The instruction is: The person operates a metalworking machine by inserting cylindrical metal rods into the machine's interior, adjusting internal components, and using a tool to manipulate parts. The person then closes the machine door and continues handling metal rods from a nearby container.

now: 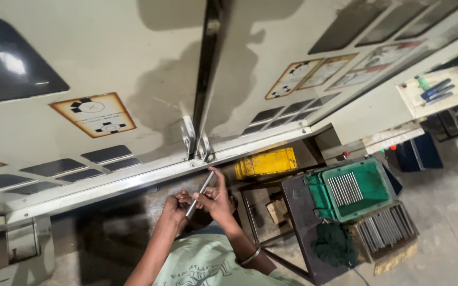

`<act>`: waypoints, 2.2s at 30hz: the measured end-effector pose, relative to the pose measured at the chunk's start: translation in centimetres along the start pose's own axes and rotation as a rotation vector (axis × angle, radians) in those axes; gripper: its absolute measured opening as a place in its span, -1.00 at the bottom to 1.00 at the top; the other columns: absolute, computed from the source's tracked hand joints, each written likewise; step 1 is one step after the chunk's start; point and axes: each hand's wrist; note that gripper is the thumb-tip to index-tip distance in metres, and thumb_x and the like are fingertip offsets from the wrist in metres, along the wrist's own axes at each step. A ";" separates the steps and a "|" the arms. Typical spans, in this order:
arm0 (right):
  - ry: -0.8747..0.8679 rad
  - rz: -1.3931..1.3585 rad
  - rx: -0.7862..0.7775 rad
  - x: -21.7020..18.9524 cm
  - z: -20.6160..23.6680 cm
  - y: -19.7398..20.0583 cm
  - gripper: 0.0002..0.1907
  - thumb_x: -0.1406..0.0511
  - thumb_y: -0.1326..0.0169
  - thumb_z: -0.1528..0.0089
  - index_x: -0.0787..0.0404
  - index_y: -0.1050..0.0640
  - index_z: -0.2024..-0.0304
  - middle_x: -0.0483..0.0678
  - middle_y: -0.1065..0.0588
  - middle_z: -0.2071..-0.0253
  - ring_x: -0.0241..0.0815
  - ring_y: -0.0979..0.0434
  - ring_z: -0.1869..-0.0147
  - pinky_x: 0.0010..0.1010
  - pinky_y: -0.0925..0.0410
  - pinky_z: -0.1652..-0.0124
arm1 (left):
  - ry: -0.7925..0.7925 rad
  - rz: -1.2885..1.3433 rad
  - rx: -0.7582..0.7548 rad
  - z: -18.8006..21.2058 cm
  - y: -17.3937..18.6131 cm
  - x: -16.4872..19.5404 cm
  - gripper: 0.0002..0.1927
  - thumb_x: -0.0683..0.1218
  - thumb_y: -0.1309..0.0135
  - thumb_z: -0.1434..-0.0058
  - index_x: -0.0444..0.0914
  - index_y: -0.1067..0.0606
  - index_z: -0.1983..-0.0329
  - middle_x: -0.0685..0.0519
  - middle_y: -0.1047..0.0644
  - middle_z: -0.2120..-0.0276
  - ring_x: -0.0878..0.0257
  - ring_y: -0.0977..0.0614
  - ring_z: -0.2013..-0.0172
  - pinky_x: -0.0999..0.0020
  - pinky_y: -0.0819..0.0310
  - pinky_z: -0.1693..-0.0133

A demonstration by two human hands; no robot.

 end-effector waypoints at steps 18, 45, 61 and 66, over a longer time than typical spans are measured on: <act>0.326 0.455 0.033 -5.8 -4.0 -0.1 -0.06 0.50 -0.22 -0.24 0.17 0.01 -0.52 0.00 -0.55 0.31 -0.34 -0.53 0.29 -0.55 -0.41 0.30 | -1.190 -0.761 -0.441 14.0 -12.1 -3.0 -0.68 -0.16 0.03 -0.42 -0.25 -0.30 -0.21 -0.07 -0.55 0.18 0.43 -0.28 0.66 0.53 -0.11 0.68; 0.791 0.979 -0.132 1.9 -10.6 1.5 -0.34 0.33 -0.20 -0.20 0.46 -0.33 -0.29 0.33 -0.45 -0.18 0.32 -0.48 -0.26 0.06 -0.32 -0.21 | -1.511 -1.105 -0.504 4.6 -11.7 -3.9 -0.70 -0.03 -0.01 -0.48 -0.36 -0.42 -0.09 -0.02 -0.60 0.21 0.30 -0.60 0.17 0.39 -0.51 0.08; 0.909 0.847 -0.310 -1.3 -11.6 1.6 -0.49 0.37 -0.23 -0.19 0.33 -0.48 -0.20 0.16 -0.49 -0.23 0.24 -0.35 -0.48 0.07 -0.27 -0.35 | -1.794 -0.992 -0.270 2.6 -11.9 -5.7 -0.71 -0.07 0.01 -0.48 -0.37 -0.43 -0.10 -0.05 -0.59 0.20 0.25 -0.61 0.20 0.38 -0.50 0.10; 0.910 0.862 -0.329 -1.1 -11.5 1.8 -0.53 0.37 -0.23 -0.20 0.30 -0.51 -0.17 0.09 -0.55 -0.15 0.18 -0.40 -0.44 0.06 -0.27 -0.35 | -1.844 -1.019 -0.250 2.2 -11.8 -5.4 -0.73 -0.08 0.01 -0.47 -0.37 -0.43 -0.08 -0.05 -0.61 0.22 0.25 -0.63 0.24 0.38 -0.52 0.16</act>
Point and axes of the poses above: each hand's wrist, its own z-axis away from the middle knuckle, its own y-axis out of the back of the hand, x = y × z
